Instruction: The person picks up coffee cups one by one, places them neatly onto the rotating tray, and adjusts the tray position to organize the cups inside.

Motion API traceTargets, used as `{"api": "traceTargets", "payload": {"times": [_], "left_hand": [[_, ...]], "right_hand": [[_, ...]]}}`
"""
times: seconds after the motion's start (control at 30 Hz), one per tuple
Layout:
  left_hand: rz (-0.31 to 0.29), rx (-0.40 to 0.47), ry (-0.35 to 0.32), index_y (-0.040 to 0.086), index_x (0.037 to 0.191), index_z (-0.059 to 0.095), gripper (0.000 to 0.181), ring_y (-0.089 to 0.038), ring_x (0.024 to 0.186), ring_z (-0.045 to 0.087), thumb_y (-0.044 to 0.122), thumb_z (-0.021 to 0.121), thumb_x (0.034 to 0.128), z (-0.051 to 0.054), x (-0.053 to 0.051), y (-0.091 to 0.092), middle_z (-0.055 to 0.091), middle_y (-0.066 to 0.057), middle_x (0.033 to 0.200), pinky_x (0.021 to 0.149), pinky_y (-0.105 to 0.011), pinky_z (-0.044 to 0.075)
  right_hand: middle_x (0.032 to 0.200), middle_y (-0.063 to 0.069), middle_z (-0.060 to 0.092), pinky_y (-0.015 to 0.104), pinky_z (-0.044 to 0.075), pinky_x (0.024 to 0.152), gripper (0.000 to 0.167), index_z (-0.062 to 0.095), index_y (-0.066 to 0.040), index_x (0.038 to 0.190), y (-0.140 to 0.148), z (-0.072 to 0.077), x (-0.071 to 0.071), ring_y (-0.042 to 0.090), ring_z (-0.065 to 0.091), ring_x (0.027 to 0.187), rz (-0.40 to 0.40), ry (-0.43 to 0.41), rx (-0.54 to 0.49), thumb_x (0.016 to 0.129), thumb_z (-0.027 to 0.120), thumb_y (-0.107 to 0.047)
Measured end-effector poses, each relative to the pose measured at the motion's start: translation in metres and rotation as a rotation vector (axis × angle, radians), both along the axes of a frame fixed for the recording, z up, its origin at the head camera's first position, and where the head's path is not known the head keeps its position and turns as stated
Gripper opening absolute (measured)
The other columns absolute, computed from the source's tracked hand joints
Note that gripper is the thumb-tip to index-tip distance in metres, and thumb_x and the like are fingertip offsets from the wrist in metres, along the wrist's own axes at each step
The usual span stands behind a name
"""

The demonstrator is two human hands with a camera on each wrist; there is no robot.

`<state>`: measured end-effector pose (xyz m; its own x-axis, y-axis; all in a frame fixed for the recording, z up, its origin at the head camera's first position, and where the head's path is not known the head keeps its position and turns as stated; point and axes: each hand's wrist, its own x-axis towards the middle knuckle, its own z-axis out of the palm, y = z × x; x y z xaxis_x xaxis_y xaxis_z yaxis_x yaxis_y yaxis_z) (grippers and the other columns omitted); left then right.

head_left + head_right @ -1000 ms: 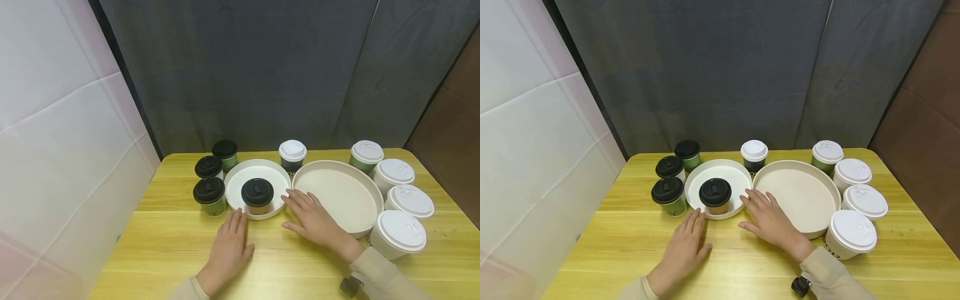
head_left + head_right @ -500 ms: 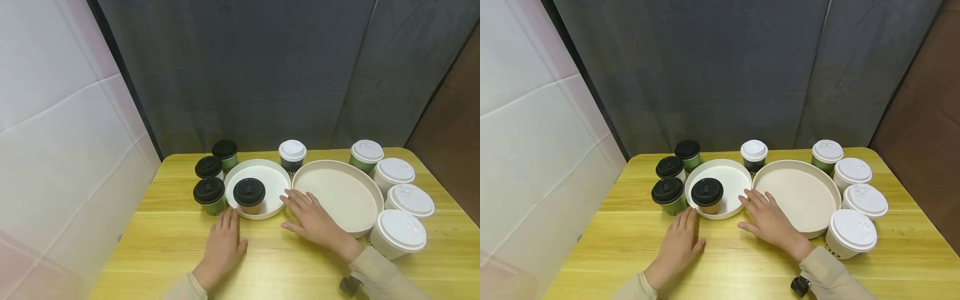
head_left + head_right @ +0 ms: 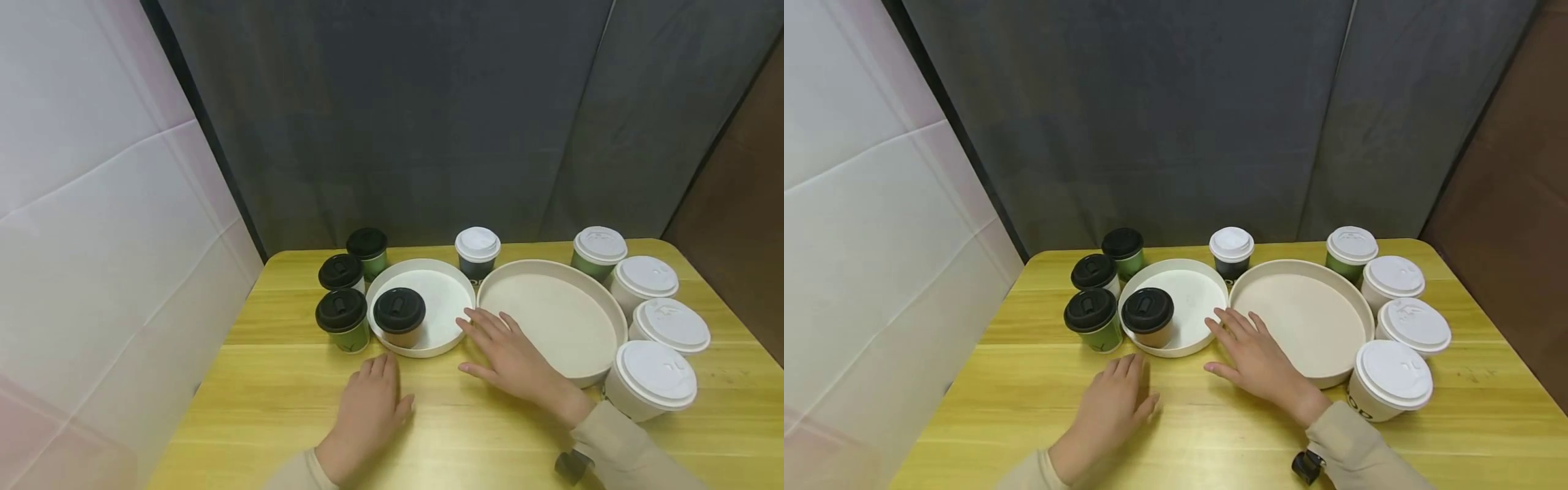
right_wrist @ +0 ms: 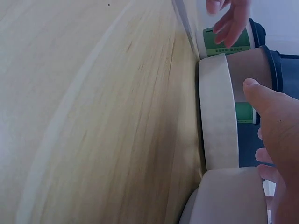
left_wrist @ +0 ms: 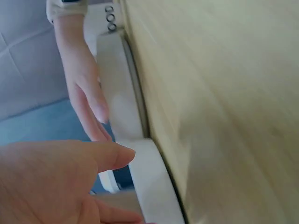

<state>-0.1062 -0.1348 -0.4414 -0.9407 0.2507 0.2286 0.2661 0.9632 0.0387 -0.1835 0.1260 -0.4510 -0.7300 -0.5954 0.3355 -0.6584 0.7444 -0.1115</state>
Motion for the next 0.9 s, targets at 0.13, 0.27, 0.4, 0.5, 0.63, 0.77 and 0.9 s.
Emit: {"api": "traceTargets", "payload": {"times": [0.13,0.27,0.4,0.5,0.63,0.77,0.9], "left_hand": [[-0.065,-0.037,-0.024,0.001,0.122,0.064,0.058,-0.025,0.101,0.064,0.046,0.068,0.0868,0.009,0.004,0.012,0.069,-0.01,0.112,0.082,-0.039,0.055],[-0.169,-0.018,-0.028,0.003,0.129,0.061,0.058,-0.025,0.112,0.063,0.045,0.066,0.0889,0.013,0.0,0.023,0.067,-0.01,0.122,0.093,-0.04,0.054],[-0.263,-0.012,-0.012,0.002,0.139,0.052,0.068,-0.03,0.13,0.056,0.044,0.067,0.0886,0.009,-0.005,0.031,0.058,-0.015,0.139,0.107,-0.043,0.049],[-0.289,-0.015,-0.023,0.002,0.145,0.045,0.074,-0.033,0.137,0.05,0.044,0.068,0.0884,0.005,-0.007,0.036,0.05,-0.017,0.148,0.109,-0.046,0.047],[-0.289,-0.028,-0.049,0.003,0.148,0.041,0.077,-0.032,0.14,0.047,0.044,0.067,0.0888,0.001,-0.009,0.041,0.046,-0.016,0.152,0.111,-0.045,0.045],[-0.28,-0.047,-0.051,0.004,0.149,0.04,0.078,-0.031,0.141,0.045,0.045,0.066,0.0889,-0.002,-0.009,0.043,0.046,-0.015,0.153,0.113,-0.045,0.044],[-0.273,-0.052,-0.044,0.005,0.149,0.04,0.078,-0.031,0.142,0.045,0.046,0.066,0.089,-0.004,-0.009,0.043,0.046,-0.014,0.153,0.114,-0.045,0.042]], "right_hand": [[0.155,0.012,0.043,0.06,0.032,0.116,0.074,0.043,-0.014,0.149,-0.001,0.0,0.001,0.03,0.039,0.145,0.005,-0.003,-0.005,0.092,0.058,-0.057],[0.156,0.012,0.043,0.06,0.032,0.116,0.074,0.043,-0.014,0.15,-0.001,0.001,0.002,0.031,0.04,0.145,0.002,-0.002,-0.004,0.092,0.058,-0.058],[0.155,0.011,0.044,0.06,0.033,0.115,0.074,0.044,-0.013,0.149,-0.002,0.0,0.002,0.031,0.041,0.144,0.002,0.015,-0.006,0.091,0.059,-0.057],[0.155,0.011,0.044,0.06,0.033,0.115,0.074,0.044,-0.013,0.149,-0.002,-0.001,0.002,0.031,0.041,0.144,0.006,0.021,-0.014,0.091,0.06,-0.056],[0.155,0.011,0.044,0.06,0.033,0.115,0.074,0.044,-0.013,0.149,-0.002,-0.002,0.002,0.031,0.041,0.144,0.004,0.012,-0.015,0.091,0.06,-0.055],[0.155,0.011,0.044,0.06,0.033,0.115,0.074,0.044,-0.013,0.149,-0.002,-0.002,0.003,0.031,0.042,0.144,0.003,0.013,-0.01,0.092,0.059,-0.056],[0.155,0.012,0.044,0.06,0.033,0.115,0.074,0.045,-0.012,0.149,-0.001,-0.002,0.003,0.031,0.042,0.144,0.0,0.017,-0.007,0.092,0.059,-0.056]]}}
